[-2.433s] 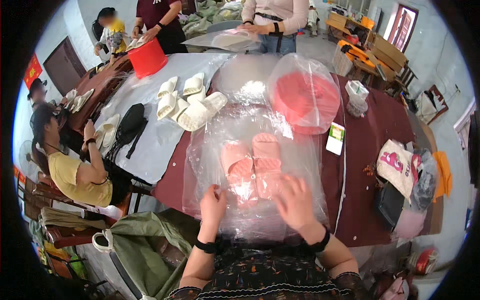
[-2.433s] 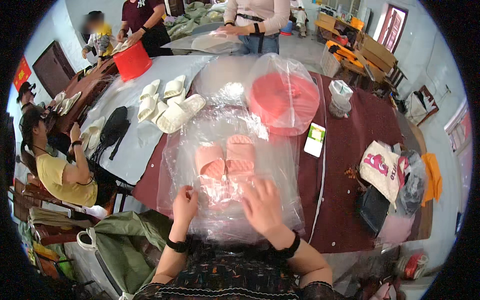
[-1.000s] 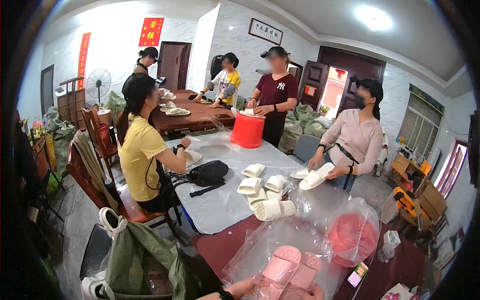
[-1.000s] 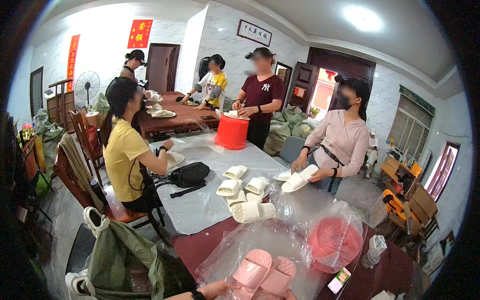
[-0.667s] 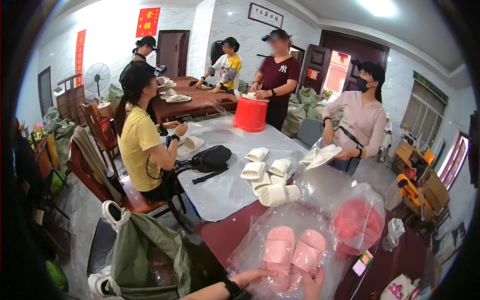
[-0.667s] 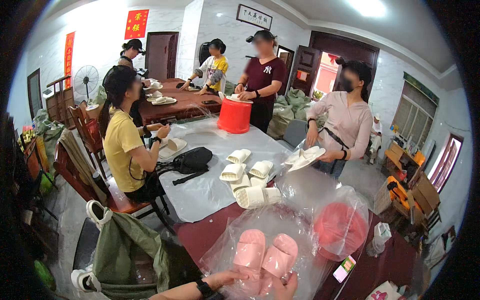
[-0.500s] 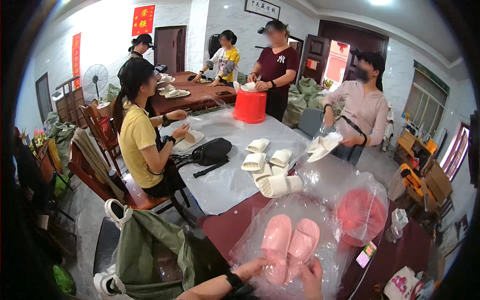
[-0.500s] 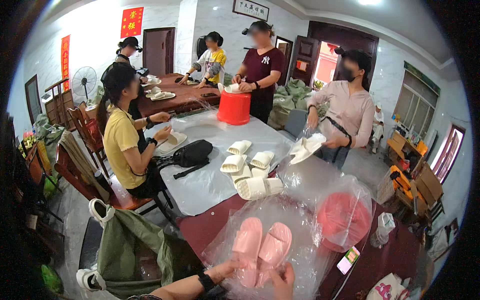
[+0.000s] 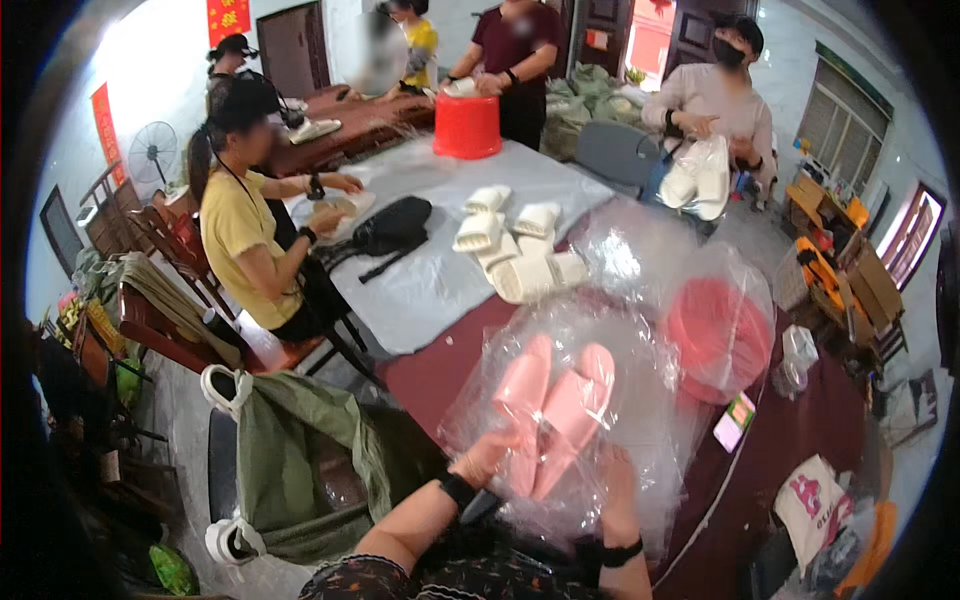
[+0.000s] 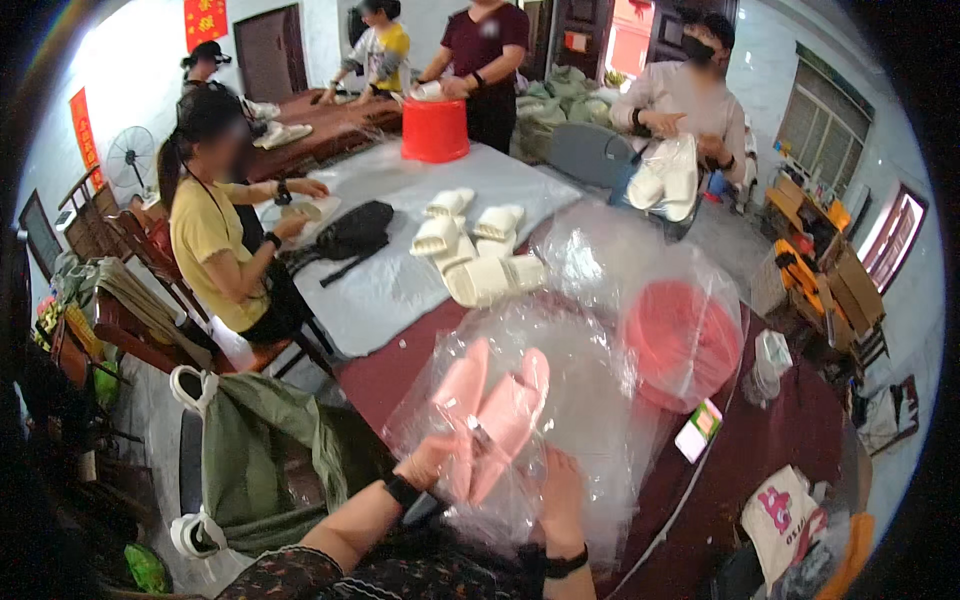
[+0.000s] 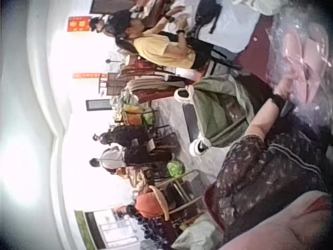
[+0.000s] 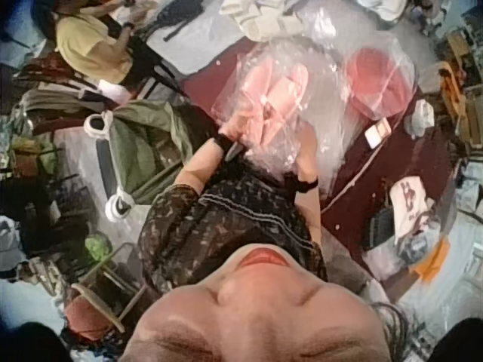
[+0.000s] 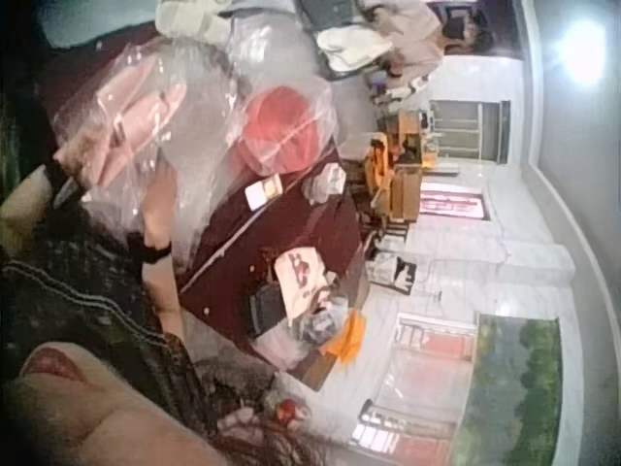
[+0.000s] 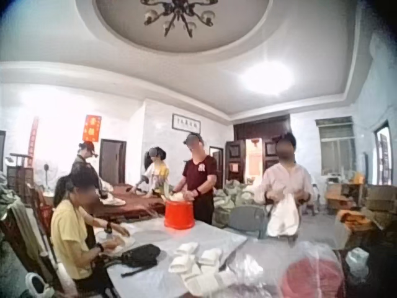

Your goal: Packing finished slippers into plastic bags and placing them in a larger green sack.

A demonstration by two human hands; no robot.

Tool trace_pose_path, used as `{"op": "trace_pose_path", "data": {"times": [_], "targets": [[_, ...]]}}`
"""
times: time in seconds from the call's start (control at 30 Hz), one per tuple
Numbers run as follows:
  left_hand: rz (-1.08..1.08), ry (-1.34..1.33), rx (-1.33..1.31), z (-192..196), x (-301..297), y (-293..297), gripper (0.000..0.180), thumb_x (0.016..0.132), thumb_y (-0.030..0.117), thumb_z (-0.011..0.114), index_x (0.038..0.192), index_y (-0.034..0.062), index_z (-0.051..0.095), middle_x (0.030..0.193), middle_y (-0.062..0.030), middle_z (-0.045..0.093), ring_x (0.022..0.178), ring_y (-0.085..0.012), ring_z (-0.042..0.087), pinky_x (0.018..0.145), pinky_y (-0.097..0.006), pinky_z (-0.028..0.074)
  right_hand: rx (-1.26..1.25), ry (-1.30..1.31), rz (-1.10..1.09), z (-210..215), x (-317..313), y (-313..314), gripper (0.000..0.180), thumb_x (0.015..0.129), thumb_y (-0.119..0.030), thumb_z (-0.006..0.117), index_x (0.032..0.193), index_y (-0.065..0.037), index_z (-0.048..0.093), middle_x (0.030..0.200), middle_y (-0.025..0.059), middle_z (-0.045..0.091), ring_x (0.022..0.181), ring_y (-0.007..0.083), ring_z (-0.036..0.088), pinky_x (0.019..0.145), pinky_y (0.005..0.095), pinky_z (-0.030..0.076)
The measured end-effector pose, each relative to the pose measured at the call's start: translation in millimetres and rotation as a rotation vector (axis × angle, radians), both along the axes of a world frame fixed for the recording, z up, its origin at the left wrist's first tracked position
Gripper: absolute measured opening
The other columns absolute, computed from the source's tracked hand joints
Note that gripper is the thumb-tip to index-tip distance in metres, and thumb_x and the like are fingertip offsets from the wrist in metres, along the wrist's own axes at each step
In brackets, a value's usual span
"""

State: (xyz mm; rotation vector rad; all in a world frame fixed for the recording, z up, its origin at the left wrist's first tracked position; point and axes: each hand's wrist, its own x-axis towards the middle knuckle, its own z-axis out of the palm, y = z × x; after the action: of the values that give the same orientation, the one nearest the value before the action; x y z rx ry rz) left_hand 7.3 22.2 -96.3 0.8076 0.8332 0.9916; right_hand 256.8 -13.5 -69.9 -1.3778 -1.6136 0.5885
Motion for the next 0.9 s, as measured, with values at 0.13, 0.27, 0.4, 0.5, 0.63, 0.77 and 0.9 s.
{"op": "trace_pose_path", "data": {"times": [0.13,0.27,0.4,0.5,0.63,0.77,0.9], "targets": [[-0.014,-0.313,-0.146,-27,-11,0,0.041,0.083,0.016,0.066,0.121,-0.0009,0.063,0.113,-0.0111,0.068,0.103,-0.0258,0.064,0.098,-0.039,0.049,-0.113,-0.509,0.057,-10,-13,1,0.054,0.079,-0.033,0.071,0.123,-0.004,0.059,0.127,0.0134,0.057,0.113,0.0365,0.053,0.098,0.0452,0.044],[-0.074,-0.873,-0.231,-28,-24,-24,0.053,0.087,0.017,0.062,0.138,0.0043,0.051,0.130,-0.0137,0.059,0.116,-0.0290,0.059,0.105,-0.039,0.045,-0.010,-0.703,0.003,-17,-23,-4,0.059,0.076,-0.042,0.072,0.122,-0.007,0.060,0.127,0.0116,0.057,0.117,0.0362,0.051,0.097,0.0497,0.042],[0.335,0.088,0.144,30,-68,-69,0.042,0.081,0.012,0.068,0.120,-0.0033,0.062,0.110,-0.0110,0.068,0.101,-0.0238,0.065,0.091,-0.034,0.051,-0.038,-0.660,-0.051,-18,-16,-6,0.064,0.073,-0.044,0.074,0.124,-0.008,0.059,0.129,0.0110,0.055,0.119,0.0367,0.050,0.100,0.0495,0.040],[0.484,-0.258,0.069,68,-124,-95,0.035,0.082,0.014,0.070,0.113,-0.0024,0.064,0.102,-0.0083,0.069,0.091,-0.0216,0.066,0.082,-0.033,0.052,-0.013,-0.710,-0.064,-28,-14,-7,0.067,0.075,-0.043,0.074,0.130,-0.007,0.057,0.133,0.0115,0.053,0.122,0.0373,0.048,0.102,0.0494,0.038],[0.917,0.299,0.141,30,-226,-136,0.030,0.082,0.012,0.069,0.110,-0.0004,0.066,0.088,-0.0029,0.070,0.080,-0.0177,0.066,0.072,-0.032,0.052,-0.059,-0.708,0.003,-19,-22,-8,0.069,0.077,-0.039,0.073,0.134,-0.005,0.054,0.136,0.0128,0.052,0.125,0.0371,0.046,0.104,0.0495,0.036],[1.208,1.357,-0.175,11,-261,-173,0.041,0.082,0.022,0.070,0.120,0.0058,0.065,0.099,-0.0159,0.073,0.093,-0.0301,0.070,0.079,-0.041,0.053,-0.047,-0.673,-0.010,-19,-22,-5,0.066,0.081,-0.037,0.072,0.135,-0.004,0.053,0.136,0.0138,0.051,0.126,0.0369,0.044,0.106,0.0507,0.034],[0.985,1.503,-0.476,-35,-271,-161,0.045,0.078,0.025,0.069,0.120,0.0122,0.066,0.106,-0.0209,0.070,0.101,-0.0415,0.066,0.085,-0.048,0.052,-0.059,-0.708,-0.055,-24,-18,-4,0.065,0.082,-0.037,0.071,0.134,-0.004,0.053,0.136,0.0144,0.050,0.126,0.0372,0.044,0.106,0.0516,0.033]]}}
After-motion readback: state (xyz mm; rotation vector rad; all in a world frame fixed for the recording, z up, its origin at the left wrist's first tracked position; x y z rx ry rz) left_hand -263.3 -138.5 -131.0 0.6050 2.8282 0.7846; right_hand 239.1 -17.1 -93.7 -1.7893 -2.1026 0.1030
